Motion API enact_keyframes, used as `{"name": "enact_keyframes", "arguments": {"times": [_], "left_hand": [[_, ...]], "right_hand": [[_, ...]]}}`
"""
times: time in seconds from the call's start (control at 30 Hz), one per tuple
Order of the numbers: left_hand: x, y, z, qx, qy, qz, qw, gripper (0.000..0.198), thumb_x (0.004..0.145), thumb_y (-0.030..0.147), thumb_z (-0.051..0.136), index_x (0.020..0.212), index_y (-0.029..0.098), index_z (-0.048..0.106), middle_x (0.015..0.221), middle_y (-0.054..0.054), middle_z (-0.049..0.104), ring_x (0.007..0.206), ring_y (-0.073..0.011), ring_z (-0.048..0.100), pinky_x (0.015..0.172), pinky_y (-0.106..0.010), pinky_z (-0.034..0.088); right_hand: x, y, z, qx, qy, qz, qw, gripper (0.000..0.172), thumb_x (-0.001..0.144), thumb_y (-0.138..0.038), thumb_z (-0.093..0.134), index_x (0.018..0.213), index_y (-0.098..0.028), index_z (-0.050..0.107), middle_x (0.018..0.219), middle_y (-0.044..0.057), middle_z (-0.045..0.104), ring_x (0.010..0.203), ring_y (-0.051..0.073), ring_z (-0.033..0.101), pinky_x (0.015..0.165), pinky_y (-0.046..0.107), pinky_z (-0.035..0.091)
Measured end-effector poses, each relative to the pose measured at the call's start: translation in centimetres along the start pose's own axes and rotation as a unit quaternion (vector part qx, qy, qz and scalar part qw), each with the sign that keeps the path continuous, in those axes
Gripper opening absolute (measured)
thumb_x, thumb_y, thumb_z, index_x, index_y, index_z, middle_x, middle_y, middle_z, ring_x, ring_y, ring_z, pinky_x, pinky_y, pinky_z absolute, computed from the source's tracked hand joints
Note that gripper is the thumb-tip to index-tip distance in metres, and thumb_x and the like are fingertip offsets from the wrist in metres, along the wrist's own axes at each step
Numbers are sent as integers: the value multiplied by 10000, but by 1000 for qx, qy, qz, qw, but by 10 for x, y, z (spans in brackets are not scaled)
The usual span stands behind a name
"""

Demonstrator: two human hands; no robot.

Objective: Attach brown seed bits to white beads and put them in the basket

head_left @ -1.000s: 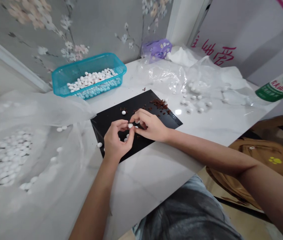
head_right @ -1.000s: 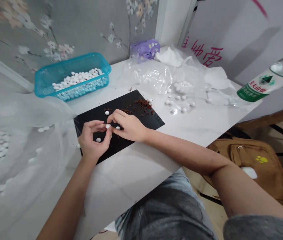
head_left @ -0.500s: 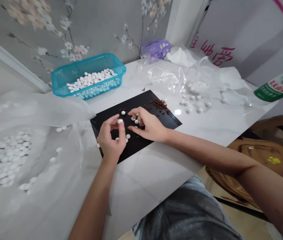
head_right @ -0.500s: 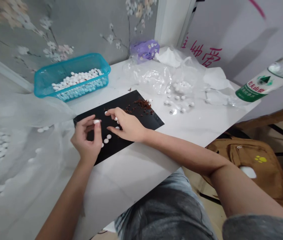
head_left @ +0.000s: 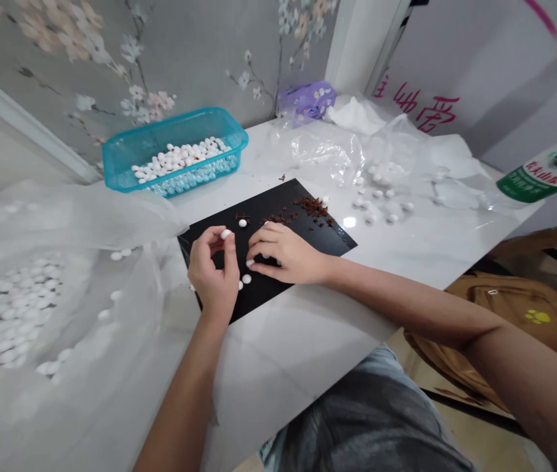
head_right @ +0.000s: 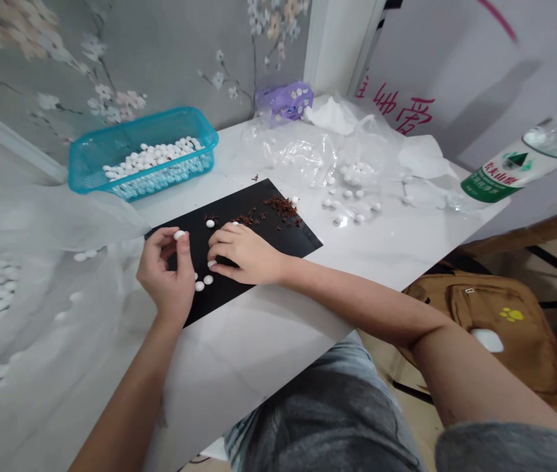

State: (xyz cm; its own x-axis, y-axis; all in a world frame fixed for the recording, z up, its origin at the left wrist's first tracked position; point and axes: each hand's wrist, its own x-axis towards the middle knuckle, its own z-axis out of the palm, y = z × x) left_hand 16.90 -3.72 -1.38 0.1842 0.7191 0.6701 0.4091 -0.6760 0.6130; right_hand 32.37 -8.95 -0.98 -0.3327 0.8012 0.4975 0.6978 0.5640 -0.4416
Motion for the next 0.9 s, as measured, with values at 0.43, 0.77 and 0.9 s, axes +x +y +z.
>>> {"name": "enact_keyframes", "arguments": {"times": [0.43,0.77,0.9], "left_hand": [[1,11,0,172,-223,15,959,192,801,340,580,956,233,620,761,3,662,730,-153,621,597,-238,419],[0,6,-1,155,-217,42,963,259,865,393,511,991,224,662,739,-21,665,690,-152,620,603,-235,438],[0,7,1,152,-212,37,965,224,845,376,539,952,226,667,728,-18,662,680,-158,615,606,-248,448]], "right_hand": [[-1,9,-4,37,95,183,978,136,850,-283,561,790,-175,618,880,51,608,858,177,528,881,371,359],[0,22,-29,-100,77,272,954,105,827,-247,552,822,-162,613,892,88,610,877,231,529,810,386,416],[-12,49,-38,-224,92,416,876,140,763,-238,579,853,-131,598,854,146,589,816,296,530,719,463,428]]}}
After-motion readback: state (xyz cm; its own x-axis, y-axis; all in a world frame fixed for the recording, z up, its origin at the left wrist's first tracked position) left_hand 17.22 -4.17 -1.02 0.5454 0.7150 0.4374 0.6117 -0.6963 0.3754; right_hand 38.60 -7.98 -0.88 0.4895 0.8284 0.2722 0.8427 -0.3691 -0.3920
